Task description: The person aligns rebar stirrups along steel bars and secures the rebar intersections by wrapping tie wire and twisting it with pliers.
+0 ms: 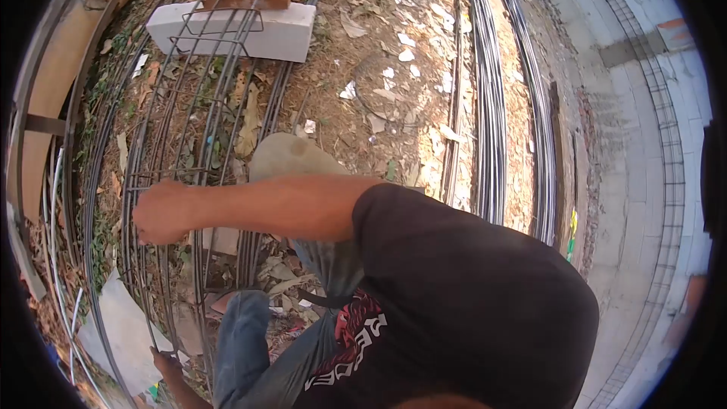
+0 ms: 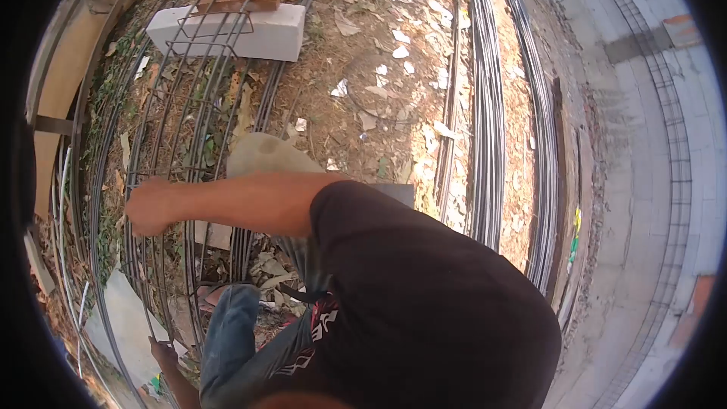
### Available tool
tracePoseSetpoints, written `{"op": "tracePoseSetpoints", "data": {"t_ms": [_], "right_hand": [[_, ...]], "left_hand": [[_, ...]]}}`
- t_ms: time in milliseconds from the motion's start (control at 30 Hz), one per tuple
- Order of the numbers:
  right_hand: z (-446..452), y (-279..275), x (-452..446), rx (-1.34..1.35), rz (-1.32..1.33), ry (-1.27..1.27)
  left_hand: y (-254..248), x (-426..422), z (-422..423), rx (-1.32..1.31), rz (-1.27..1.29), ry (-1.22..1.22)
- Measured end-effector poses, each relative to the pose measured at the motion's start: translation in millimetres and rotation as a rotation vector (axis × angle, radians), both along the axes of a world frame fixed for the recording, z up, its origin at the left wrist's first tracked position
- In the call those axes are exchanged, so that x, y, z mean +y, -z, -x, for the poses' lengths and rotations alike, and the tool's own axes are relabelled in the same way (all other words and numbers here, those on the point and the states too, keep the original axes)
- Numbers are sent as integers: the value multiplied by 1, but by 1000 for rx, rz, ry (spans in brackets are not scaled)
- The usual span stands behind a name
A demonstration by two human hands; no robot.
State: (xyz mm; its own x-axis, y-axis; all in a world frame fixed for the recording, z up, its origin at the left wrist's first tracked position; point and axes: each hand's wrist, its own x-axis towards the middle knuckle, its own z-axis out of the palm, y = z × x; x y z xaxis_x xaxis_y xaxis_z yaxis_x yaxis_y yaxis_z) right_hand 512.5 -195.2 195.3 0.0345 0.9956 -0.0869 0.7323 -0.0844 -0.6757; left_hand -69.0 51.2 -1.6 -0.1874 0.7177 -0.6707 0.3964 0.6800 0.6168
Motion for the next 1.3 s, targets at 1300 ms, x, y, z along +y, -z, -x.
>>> {"op": "tracePoseSetpoints", "data": {"t_ms": [1300], "right_hand": [[-17, 4, -24, -75, 48, -156]], "left_hand": [[-47, -57, -77, 537, -201, 167]]}}
